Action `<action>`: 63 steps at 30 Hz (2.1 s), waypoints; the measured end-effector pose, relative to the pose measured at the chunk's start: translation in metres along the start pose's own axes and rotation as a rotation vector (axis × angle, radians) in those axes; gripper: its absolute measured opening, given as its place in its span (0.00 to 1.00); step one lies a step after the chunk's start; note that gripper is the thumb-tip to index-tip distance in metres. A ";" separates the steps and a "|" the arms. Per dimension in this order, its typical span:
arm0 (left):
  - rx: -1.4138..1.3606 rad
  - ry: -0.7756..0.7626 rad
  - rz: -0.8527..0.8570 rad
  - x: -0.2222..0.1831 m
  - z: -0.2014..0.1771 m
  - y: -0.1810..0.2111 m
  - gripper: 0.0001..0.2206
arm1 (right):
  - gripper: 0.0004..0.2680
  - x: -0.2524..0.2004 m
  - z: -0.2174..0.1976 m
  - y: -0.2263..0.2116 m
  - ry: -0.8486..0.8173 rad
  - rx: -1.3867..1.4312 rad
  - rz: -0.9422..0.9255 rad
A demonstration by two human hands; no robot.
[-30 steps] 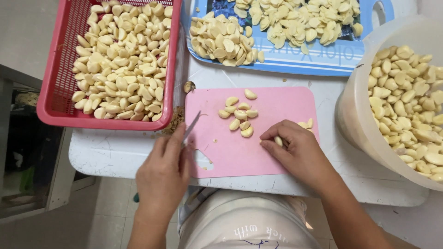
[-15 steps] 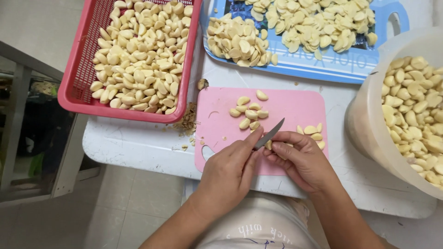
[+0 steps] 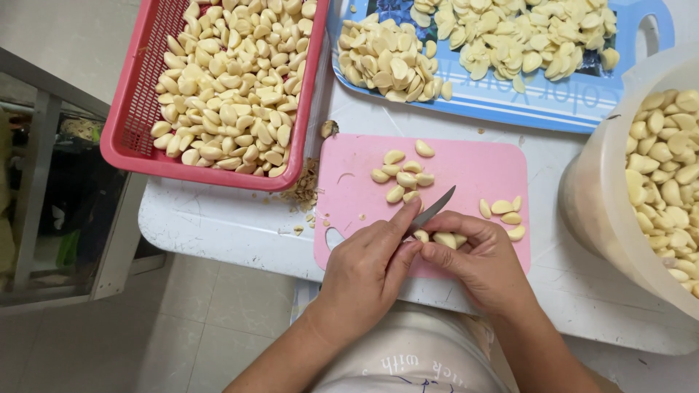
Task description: Slicing peeled garlic cloves into thin pieces using a small knife on a cutting board.
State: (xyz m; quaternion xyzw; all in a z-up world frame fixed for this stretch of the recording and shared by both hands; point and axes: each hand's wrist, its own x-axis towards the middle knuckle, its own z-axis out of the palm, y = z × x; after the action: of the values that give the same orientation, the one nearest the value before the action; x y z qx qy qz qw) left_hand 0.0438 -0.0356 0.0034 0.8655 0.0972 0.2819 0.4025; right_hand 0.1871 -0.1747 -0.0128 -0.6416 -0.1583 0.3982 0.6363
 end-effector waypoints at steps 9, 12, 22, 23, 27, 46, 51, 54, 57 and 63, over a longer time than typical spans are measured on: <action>0.001 0.048 0.033 -0.002 0.001 0.000 0.19 | 0.05 -0.003 0.002 -0.009 -0.037 -0.185 -0.157; -0.028 0.031 0.011 -0.002 0.001 -0.003 0.19 | 0.05 -0.005 0.007 -0.015 -0.025 -0.196 -0.150; -0.070 -0.010 -0.002 -0.001 -0.005 -0.001 0.19 | 0.07 -0.004 0.008 -0.011 -0.032 -0.109 -0.134; -0.080 -0.021 -0.025 0.001 -0.007 0.000 0.19 | 0.07 -0.003 0.008 -0.009 -0.019 -0.065 -0.111; -0.114 -0.040 -0.080 0.001 -0.012 0.004 0.19 | 0.04 -0.005 0.014 -0.016 -0.046 0.002 -0.081; 0.648 0.157 -0.205 -0.025 -0.079 -0.060 0.16 | 0.16 0.084 0.127 -0.095 -0.186 0.524 0.180; 0.763 0.115 -0.298 -0.034 -0.074 -0.071 0.23 | 0.24 0.085 0.120 -0.114 -0.347 -0.531 -0.578; 0.738 0.066 -0.326 -0.037 -0.076 -0.073 0.23 | 0.15 0.054 0.056 -0.106 -0.253 -0.734 -0.675; 0.727 0.074 -0.282 -0.033 -0.076 -0.066 0.21 | 0.14 0.021 -0.017 -0.066 -0.052 -0.943 -0.580; 0.629 0.072 -0.216 -0.022 -0.068 -0.045 0.19 | 0.13 0.002 -0.084 0.010 0.203 -1.396 -0.673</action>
State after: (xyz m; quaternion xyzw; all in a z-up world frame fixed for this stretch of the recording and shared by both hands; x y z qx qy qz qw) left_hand -0.0103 0.0285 -0.0044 0.9214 0.2849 0.2244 0.1397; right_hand 0.2450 -0.2329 -0.0330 -0.8440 -0.4993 -0.0687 0.1834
